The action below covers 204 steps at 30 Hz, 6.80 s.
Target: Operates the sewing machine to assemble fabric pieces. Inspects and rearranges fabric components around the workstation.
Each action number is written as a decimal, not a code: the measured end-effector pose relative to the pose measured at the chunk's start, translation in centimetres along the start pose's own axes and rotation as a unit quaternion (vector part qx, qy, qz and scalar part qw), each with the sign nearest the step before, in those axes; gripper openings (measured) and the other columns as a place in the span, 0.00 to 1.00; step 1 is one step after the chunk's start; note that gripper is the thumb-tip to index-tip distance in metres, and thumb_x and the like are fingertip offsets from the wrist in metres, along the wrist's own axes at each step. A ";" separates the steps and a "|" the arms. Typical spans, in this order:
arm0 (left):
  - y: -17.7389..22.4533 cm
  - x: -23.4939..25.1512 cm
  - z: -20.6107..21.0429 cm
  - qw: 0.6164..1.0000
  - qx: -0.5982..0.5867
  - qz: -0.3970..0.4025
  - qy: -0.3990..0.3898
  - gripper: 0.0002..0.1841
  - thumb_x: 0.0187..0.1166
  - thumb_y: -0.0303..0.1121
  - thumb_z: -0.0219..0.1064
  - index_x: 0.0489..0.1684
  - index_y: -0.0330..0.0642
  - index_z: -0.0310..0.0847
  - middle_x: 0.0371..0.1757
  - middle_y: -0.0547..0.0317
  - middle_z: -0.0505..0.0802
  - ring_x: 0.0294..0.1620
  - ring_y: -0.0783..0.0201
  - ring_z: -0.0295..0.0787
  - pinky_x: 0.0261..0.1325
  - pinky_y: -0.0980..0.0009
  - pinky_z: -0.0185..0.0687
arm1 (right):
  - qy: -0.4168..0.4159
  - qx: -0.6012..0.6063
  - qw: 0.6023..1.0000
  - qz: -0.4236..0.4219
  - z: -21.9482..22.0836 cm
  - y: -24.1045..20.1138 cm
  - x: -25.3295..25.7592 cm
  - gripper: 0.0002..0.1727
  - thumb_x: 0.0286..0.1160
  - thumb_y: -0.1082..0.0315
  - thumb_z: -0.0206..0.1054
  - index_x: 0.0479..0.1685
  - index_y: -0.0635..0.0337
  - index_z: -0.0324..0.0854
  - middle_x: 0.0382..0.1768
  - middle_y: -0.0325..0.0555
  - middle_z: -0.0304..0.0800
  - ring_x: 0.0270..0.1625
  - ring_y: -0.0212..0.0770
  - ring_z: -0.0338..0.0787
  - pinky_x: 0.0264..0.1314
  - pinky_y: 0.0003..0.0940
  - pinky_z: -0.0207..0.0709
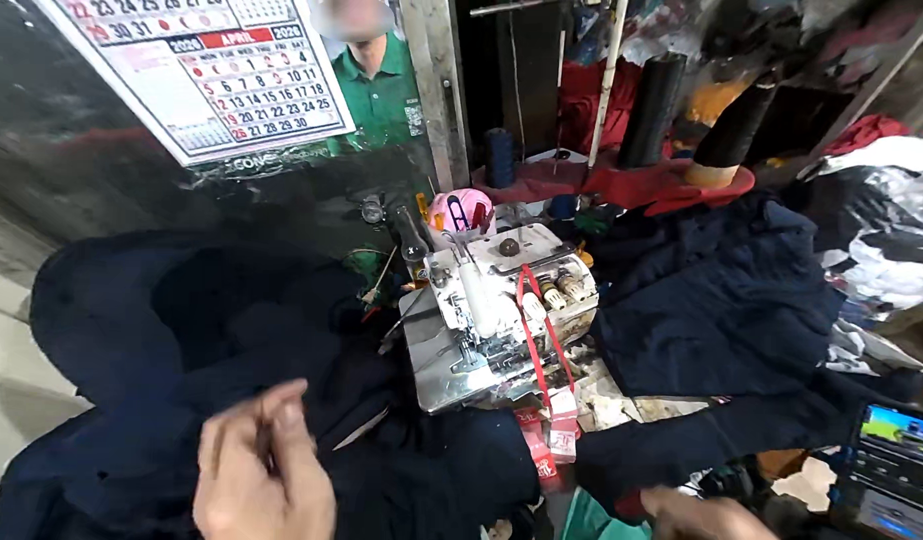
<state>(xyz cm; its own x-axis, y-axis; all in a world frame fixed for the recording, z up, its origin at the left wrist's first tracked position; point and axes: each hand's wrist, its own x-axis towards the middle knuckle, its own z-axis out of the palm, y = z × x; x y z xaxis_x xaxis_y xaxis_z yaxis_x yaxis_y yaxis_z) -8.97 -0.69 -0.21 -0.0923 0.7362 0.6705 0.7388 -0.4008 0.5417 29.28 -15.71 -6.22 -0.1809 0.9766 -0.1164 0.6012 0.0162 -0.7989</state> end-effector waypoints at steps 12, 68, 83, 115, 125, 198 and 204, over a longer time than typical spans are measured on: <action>7.2 -11.2 13.3 0.858 -0.281 -0.174 -0.393 0.41 0.81 0.33 0.68 0.95 0.45 0.49 0.75 0.60 0.87 0.63 0.68 0.91 0.66 0.61 0.91 | 0.217 -0.004 0.971 -0.105 -1.4 -2.6 15.8 0.17 0.87 0.46 0.58 0.47 0.43 0.89 0.63 0.27 0.89 0.72 0.31 0.81 0.82 0.50 0.69; 0.6 8.0 8.6 0.888 -0.197 -0.187 -0.370 0.12 0.85 0.42 0.67 0.43 0.41 0.86 0.27 0.55 0.90 0.19 0.63 0.77 0.22 0.68 0.70 | 0.213 0.286 0.933 -0.049 0.2 0.0 9.8 0.26 0.81 0.58 0.68 0.75 0.58 0.74 0.67 0.49 0.89 0.52 0.53 0.95 0.45 0.44 0.94; -0.3 0.2 12.3 0.987 0.081 0.035 -0.137 0.17 0.79 0.44 0.66 0.63 0.55 0.90 0.32 0.65 0.94 0.29 0.63 0.91 0.34 0.52 0.88 | 0.312 0.017 0.922 -0.229 -8.5 -8.7 10.5 0.15 0.80 0.61 0.66 0.62 0.52 0.83 0.51 0.36 0.93 0.39 0.35 0.93 0.37 0.33 0.91; 0.0 -0.8 12.9 0.982 0.137 0.092 -0.087 0.18 0.72 0.38 0.68 0.60 0.50 0.90 0.42 0.58 0.97 0.35 0.54 0.95 0.32 0.49 0.88 | -0.051 -0.499 0.814 -0.294 -8.7 -26.4 29.5 0.20 0.60 0.60 0.85 0.50 0.52 0.86 0.42 0.41 0.91 0.49 0.46 0.87 0.60 0.60 0.70; -1.2 -0.4 12.8 0.977 0.101 0.152 -0.109 0.20 0.67 0.33 0.72 0.61 0.52 0.92 0.43 0.63 0.96 0.35 0.60 0.94 0.32 0.53 0.89 | -0.023 -0.500 0.803 -0.323 -8.3 -25.8 28.8 0.13 0.62 0.62 0.82 0.44 0.50 0.87 0.34 0.37 0.89 0.42 0.41 0.85 0.60 0.55 0.68; 8.8 -6.7 4.6 0.880 -0.319 0.119 -0.330 0.06 0.80 0.29 0.70 0.48 0.42 0.92 0.41 0.60 0.95 0.42 0.69 0.92 0.48 0.70 0.91 | -0.046 0.425 0.881 -0.202 5.5 -6.1 11.7 0.16 0.90 0.66 0.54 0.68 0.60 0.77 0.46 0.49 0.88 0.47 0.42 0.89 0.53 0.40 0.86; 7.4 -6.0 3.4 0.899 -0.352 0.044 -0.258 0.07 0.82 0.29 0.70 0.49 0.37 0.92 0.42 0.60 0.96 0.40 0.70 0.93 0.46 0.72 0.93 | -0.214 0.425 0.856 -0.203 5.0 -5.6 10.9 0.18 0.94 0.63 0.48 0.75 0.51 0.72 0.39 0.43 0.84 0.30 0.32 0.82 0.28 0.26 0.79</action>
<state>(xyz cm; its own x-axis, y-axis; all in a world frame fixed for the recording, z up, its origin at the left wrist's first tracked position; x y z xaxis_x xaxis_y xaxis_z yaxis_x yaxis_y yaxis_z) -0.63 -6.19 -1.95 0.4011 0.7674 0.5002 0.1070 -0.5816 0.8064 20.05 -6.26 -5.98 -0.6180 0.7570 0.2120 -0.3288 -0.0040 -0.9444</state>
